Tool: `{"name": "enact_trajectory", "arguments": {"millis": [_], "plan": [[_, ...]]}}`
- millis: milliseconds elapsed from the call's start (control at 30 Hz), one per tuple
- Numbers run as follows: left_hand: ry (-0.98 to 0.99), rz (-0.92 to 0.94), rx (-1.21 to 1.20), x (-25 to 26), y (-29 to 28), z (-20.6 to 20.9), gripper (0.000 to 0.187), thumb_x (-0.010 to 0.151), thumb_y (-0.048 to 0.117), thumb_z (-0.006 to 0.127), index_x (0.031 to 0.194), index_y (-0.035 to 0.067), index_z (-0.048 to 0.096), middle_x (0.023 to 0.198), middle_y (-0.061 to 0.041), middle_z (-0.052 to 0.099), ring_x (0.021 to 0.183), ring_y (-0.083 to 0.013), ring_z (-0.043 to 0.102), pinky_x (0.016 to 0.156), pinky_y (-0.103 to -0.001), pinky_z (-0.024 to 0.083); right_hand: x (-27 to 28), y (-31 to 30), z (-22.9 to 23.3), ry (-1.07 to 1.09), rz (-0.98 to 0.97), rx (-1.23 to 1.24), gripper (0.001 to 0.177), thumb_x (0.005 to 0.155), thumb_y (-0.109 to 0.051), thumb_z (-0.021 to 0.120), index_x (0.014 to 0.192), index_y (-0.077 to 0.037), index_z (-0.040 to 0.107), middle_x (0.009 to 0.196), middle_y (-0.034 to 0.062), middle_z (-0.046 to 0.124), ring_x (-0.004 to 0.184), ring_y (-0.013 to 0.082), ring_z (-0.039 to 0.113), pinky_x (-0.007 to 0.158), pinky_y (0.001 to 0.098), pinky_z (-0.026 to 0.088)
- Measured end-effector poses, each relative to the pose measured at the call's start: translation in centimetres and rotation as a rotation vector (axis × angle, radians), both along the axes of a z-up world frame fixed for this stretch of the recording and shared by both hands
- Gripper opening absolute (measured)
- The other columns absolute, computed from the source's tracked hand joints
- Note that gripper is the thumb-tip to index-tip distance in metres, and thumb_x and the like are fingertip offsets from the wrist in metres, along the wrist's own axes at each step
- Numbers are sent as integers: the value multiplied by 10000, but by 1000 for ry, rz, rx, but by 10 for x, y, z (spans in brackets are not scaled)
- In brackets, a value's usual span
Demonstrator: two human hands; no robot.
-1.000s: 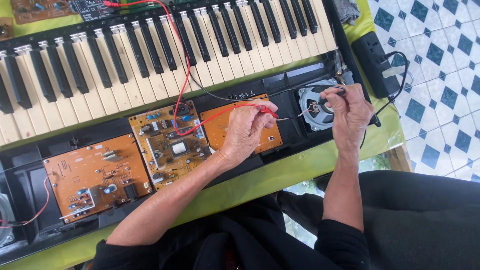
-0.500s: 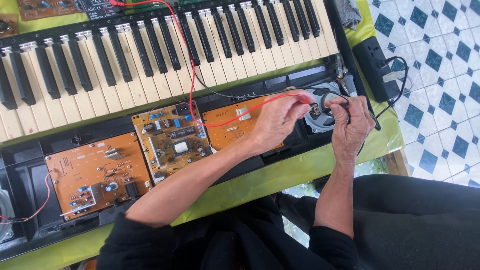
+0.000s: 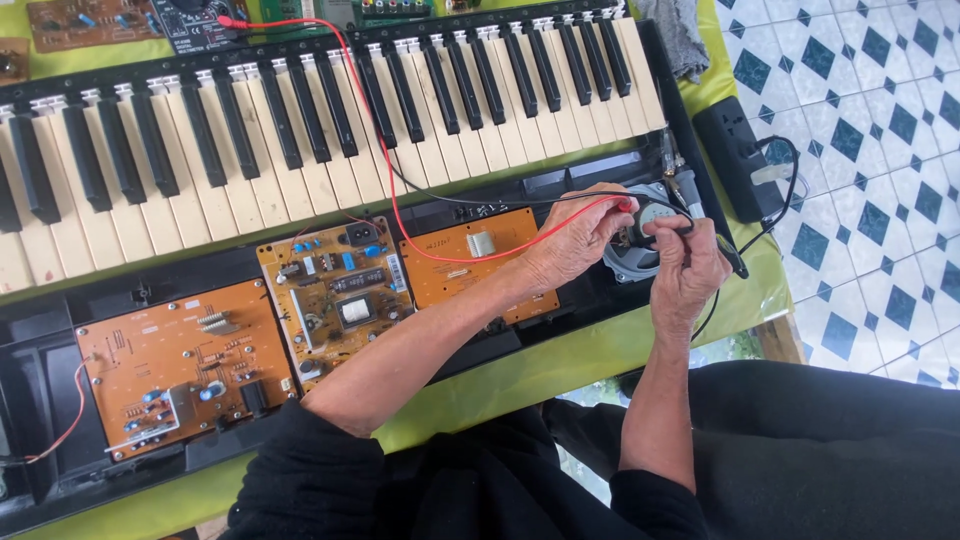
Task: The person uses a soldering iron to work on a green circuit board inside an open electronic keyboard. They then use a multimeter with red and black probes to test connections on the circuit board and the speaker terminals.
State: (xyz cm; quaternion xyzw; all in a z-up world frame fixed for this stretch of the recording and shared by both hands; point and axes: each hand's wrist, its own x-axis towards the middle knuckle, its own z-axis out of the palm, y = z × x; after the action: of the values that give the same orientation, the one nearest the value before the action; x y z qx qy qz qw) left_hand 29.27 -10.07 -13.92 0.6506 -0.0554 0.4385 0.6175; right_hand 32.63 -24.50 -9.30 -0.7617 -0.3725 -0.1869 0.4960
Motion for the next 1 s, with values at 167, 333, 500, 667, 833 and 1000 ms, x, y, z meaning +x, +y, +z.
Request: {"name": "enact_trajectory", "arguments": {"millis": [167,333,500,667,833,1000], "plan": [[13,15,52,0,4,-3,81,952,131,726,1011,94,684,924,-121,717,868,-379,714,757,-411,600,-2,-1,-7,-49,-40,42,215,1111,-149,679,1013,38,722,878,178,729,790,291,737,683,339,592],[44,-43,34,1,4,-2,67,959,161,711,992,131,660,890,-102,698,839,-397,697,730,-412,587,-6,0,-12,-73,-58,89,190,1096,-114,684,1025,56,729,894,172,710,808,299,738,690,347,605],[72,-15,80,-2,5,7,88,975,149,680,960,81,628,851,-166,681,797,-453,666,663,-446,577,-8,-2,-14,-133,-61,61,131,1050,-63,752,1028,64,730,918,162,701,871,341,741,713,377,616],[130,-46,105,-12,10,16,74,989,169,661,974,108,622,853,-159,683,789,-436,682,680,-438,576,-19,0,-9,-182,-120,21,146,1033,-97,787,1008,39,740,913,144,693,840,330,726,708,367,604],[155,-59,95,-10,7,8,82,991,180,660,1006,112,617,881,-162,689,812,-432,694,692,-448,579,-16,-2,-24,-223,-168,39,178,1037,-130,794,994,36,746,914,160,707,824,329,720,701,352,594],[177,-87,77,-15,10,9,79,1000,179,633,996,101,622,872,-186,696,807,-461,692,681,-460,575,-21,5,-26,-237,-251,102,181,1018,-121,820,964,38,752,852,168,683,703,319,671,670,363,589]]}}
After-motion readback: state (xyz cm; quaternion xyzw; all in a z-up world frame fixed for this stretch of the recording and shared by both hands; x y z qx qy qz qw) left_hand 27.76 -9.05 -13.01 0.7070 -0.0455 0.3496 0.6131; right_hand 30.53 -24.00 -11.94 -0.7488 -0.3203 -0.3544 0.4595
